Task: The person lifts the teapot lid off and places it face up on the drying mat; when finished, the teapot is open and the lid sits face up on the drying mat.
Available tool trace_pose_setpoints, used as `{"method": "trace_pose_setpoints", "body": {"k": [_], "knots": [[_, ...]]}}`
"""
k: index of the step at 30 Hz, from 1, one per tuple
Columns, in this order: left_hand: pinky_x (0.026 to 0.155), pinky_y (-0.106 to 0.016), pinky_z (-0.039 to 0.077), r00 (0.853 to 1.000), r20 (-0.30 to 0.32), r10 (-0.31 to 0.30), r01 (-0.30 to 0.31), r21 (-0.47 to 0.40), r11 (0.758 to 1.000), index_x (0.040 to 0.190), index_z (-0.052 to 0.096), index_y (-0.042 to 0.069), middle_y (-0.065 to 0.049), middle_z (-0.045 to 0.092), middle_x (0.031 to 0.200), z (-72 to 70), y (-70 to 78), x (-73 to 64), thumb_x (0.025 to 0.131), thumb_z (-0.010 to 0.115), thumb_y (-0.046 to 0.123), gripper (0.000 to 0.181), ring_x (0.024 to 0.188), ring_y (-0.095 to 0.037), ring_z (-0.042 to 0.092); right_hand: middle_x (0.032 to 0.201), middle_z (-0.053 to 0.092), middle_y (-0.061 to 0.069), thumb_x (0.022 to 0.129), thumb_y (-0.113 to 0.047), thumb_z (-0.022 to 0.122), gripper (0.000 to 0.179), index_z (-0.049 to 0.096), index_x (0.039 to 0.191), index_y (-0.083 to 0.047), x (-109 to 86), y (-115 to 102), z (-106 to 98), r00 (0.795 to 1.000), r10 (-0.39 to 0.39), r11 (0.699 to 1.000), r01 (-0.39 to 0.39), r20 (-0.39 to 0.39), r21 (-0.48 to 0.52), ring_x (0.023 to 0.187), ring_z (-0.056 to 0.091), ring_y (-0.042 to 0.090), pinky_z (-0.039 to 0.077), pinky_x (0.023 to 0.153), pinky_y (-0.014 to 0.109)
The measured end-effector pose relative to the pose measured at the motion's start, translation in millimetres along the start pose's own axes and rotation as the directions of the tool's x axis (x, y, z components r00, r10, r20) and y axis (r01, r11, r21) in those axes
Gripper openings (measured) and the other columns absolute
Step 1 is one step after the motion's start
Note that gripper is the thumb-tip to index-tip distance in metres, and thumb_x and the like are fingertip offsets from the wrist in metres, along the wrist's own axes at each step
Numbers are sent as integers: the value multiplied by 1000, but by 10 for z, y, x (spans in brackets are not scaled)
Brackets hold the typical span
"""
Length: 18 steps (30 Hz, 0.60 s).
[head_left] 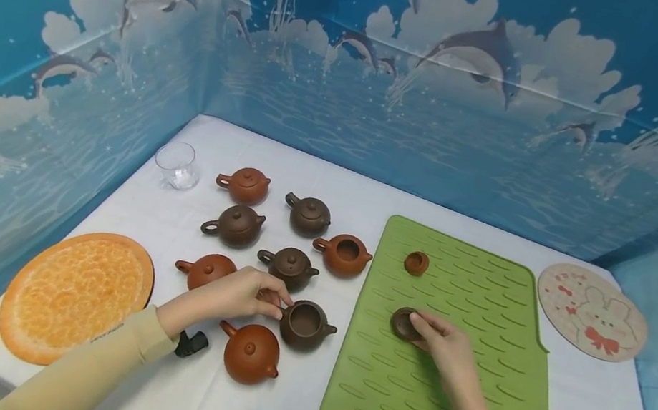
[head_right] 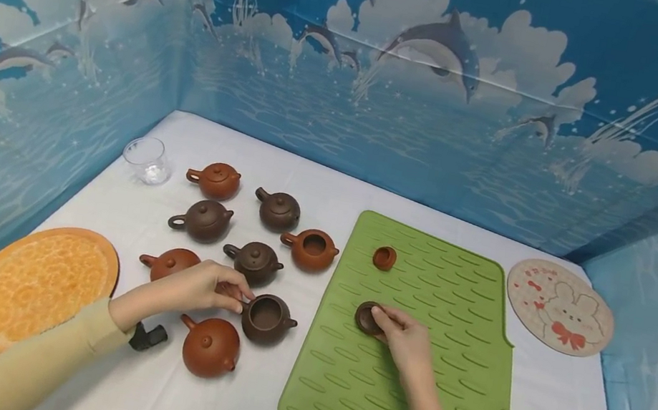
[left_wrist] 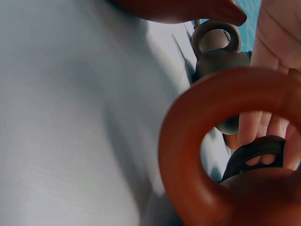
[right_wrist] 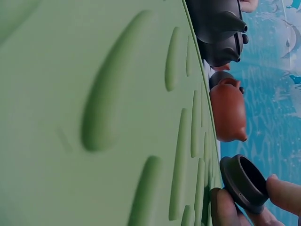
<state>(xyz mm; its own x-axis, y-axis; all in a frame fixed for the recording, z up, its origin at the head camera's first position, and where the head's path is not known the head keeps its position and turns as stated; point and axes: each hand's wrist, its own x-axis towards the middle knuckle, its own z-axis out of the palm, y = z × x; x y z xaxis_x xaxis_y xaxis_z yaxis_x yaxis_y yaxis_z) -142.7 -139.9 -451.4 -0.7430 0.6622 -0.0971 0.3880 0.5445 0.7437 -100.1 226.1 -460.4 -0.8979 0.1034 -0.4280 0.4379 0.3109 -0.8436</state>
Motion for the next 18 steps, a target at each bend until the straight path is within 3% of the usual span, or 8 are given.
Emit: {"method": "trace_pose_setpoints", "body": {"k": [5, 10, 14, 18], "knots": [[75, -19, 53, 1000, 0, -5, 5, -2, 1000, 102, 74, 22, 12, 73, 88, -4, 1, -15, 85, 78, 21, 18, 82, 2, 65, 139, 56, 21, 95, -43, 64, 61, 55, 139, -2, 12, -4, 41, 1000, -13, 999, 13, -19, -33, 87, 67, -2, 56, 87, 26], [76, -19, 53, 1000, -3, 4, -4, 2, 1000, 103, 74, 22, 12, 73, 88, 2, -22, -34, 85, 77, 21, 19, 82, 2, 65, 133, 61, 20, 95, -46, 63, 59, 57, 137, -4, 23, 19, 86, 997, -59, 990, 54, -39, -131, 88, 70, 2, 55, 93, 35], [77, -19, 54, 1000, -7, 7, -7, 10, 1000, 105, 74, 22, 11, 73, 89, 7, -34, -24, 85, 78, 21, 20, 83, 1, 66, 135, 59, 23, 98, -44, 58, 60, 51, 141, -3, 14, 38, 88, 994, -103, 977, 96, -25, -189, 100, 71, 19, 56, 90, 34], [79, -19, 54, 1000, -8, -1, 1, 25, 1000, 108, 73, 21, 9, 74, 94, -3, -20, -20, 85, 77, 21, 24, 88, -2, 67, 139, 54, 26, 101, -38, 56, 58, 46, 145, -1, -6, 23, 76, 991, -136, 956, 131, -1, -264, 119, 62, 34, 55, 91, 37]]}}
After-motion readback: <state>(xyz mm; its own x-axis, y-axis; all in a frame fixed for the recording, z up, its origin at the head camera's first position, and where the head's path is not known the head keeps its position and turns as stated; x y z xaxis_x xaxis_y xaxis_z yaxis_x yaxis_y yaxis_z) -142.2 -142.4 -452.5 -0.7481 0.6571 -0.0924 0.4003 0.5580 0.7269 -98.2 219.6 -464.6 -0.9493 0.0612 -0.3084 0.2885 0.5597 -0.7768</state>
